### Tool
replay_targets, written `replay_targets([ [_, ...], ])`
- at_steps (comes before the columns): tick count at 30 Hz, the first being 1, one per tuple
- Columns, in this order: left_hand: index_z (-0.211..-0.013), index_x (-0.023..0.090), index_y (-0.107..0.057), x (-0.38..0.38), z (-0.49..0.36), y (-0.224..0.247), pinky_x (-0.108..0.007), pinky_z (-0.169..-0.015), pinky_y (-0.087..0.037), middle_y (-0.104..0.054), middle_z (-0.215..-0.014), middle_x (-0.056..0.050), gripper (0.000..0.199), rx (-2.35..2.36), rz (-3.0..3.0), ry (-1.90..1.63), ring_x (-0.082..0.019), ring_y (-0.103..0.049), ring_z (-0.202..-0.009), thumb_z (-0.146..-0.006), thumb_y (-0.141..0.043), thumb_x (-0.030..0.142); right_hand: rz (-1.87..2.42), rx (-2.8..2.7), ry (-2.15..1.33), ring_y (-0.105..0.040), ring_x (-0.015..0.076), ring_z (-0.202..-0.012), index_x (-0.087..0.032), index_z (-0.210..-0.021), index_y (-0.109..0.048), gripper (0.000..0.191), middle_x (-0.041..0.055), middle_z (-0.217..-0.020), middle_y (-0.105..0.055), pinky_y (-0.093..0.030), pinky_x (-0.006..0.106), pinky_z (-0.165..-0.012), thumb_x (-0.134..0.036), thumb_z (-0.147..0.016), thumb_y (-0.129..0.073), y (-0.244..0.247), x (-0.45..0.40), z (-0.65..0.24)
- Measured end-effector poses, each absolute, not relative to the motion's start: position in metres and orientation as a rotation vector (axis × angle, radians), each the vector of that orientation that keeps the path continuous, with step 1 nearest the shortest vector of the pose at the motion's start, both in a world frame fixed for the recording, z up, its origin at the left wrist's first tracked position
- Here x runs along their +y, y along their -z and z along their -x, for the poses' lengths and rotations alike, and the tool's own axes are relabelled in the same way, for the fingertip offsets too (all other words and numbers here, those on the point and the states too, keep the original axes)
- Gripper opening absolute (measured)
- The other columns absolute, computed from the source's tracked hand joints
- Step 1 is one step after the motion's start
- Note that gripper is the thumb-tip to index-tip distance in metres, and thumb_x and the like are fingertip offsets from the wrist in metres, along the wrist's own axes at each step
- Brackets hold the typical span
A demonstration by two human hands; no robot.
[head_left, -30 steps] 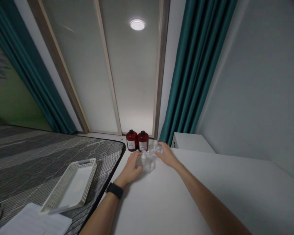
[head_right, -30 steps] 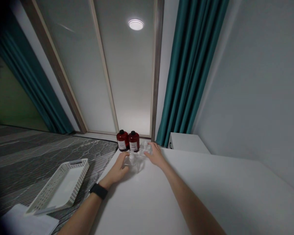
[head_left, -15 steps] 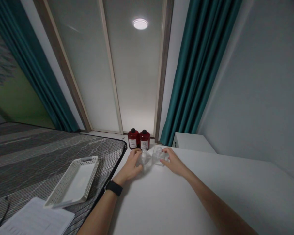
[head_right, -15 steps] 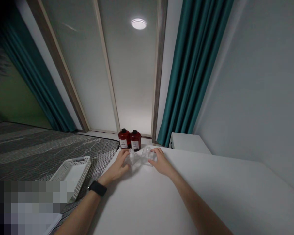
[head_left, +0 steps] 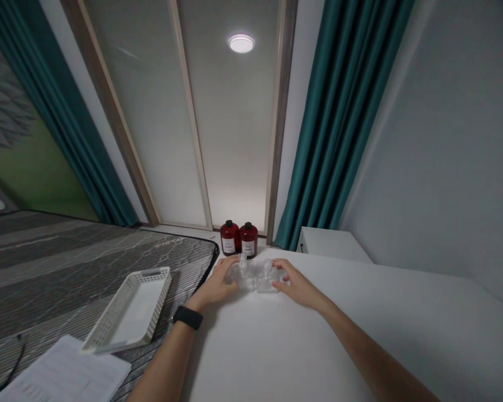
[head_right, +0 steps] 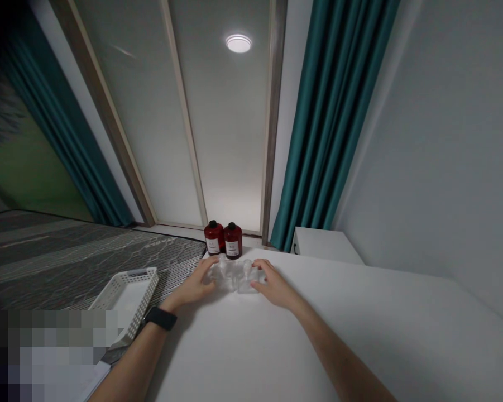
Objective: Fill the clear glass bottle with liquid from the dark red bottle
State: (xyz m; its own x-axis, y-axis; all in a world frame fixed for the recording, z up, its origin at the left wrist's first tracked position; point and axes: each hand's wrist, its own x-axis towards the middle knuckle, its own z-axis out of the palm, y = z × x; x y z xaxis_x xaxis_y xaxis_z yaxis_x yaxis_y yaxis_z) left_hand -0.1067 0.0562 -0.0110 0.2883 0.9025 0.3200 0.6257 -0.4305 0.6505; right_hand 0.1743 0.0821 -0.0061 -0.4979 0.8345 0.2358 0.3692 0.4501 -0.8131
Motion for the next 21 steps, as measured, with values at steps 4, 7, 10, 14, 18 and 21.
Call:
replay_targets([
  [4, -0.129, 0.022, -0.053, 0.057, 0.109, 0.013, -0.041, -0.105, -0.047, -0.042, -0.137, -0.011, 0.062, 1.286, -2.105, -1.02, -0.027, -0.044, -0.131, -0.069, -0.056, 0.006, 0.977, -2.038, -0.96, -0.057, 0.0222, -0.116, -0.025, -0.118, -0.054, 0.036, 0.0065, -0.13, -0.055, -0.053, 0.036, -0.087, -0.02, -0.083, -0.063, 0.009, 0.081, -0.166],
  [7, -0.125, 0.022, -0.057, 0.056, 0.107, 0.012, -0.039, -0.099, -0.051, -0.044, -0.124, -0.009, 0.053, 1.32, -2.054, -1.069, -0.025, -0.051, -0.119, -0.073, -0.067, 0.017, 0.984, -2.006, -0.94, -0.058, 0.0219, -0.11, -0.024, -0.11, -0.055, 0.03, 0.0061, -0.123, -0.054, -0.055, 0.036, -0.086, -0.02, -0.082, -0.064, 0.012, 0.08, -0.159],
  [10, -0.126, 0.022, -0.058, 0.056, 0.105, 0.011, -0.042, -0.098, -0.051, -0.045, -0.117, -0.007, 0.058, 1.383, -2.013, -1.089, -0.024, -0.054, -0.109, -0.072, -0.078, 0.03, 0.999, -1.973, -0.909, -0.058, 0.0219, -0.106, -0.024, -0.105, -0.055, 0.027, 0.0057, -0.117, -0.053, -0.055, 0.037, -0.086, -0.02, -0.081, -0.067, 0.016, 0.078, -0.152],
  [14, -0.122, 0.022, -0.06, 0.057, 0.103, 0.013, -0.043, -0.101, -0.048, -0.05, -0.113, -0.007, 0.056, 1.451, -2.011, -1.152, -0.024, -0.055, -0.109, -0.072, -0.081, 0.032, 0.993, -1.948, -0.88, -0.058, 0.022, -0.107, -0.024, -0.105, -0.055, 0.029, 0.0059, -0.116, -0.051, -0.057, 0.037, -0.085, -0.019, -0.08, -0.068, 0.021, 0.076, -0.141],
  [18, -0.118, 0.021, -0.06, 0.058, 0.105, 0.014, -0.042, -0.1, -0.049, -0.049, -0.11, -0.005, 0.052, 1.522, -1.982, -1.209, -0.024, -0.057, -0.108, -0.071, -0.082, 0.033, 0.968, -1.949, -0.856, -0.058, 0.0217, -0.107, -0.024, -0.106, -0.055, 0.029, 0.0053, -0.115, -0.051, -0.058, 0.036, -0.084, -0.018, -0.08, -0.068, 0.025, 0.078, -0.13],
  [21, -0.116, 0.021, -0.059, 0.057, 0.108, 0.015, -0.044, -0.1, -0.048, -0.049, -0.11, -0.005, 0.051, 1.592, -1.938, -1.247, -0.025, -0.057, -0.108, -0.071, -0.081, 0.032, 0.966, -1.946, -0.833, -0.057, 0.0227, -0.108, -0.024, -0.108, -0.054, 0.03, 0.0058, -0.115, -0.051, -0.058, 0.037, -0.084, -0.019, -0.081, -0.068, 0.027, 0.082, -0.118],
])
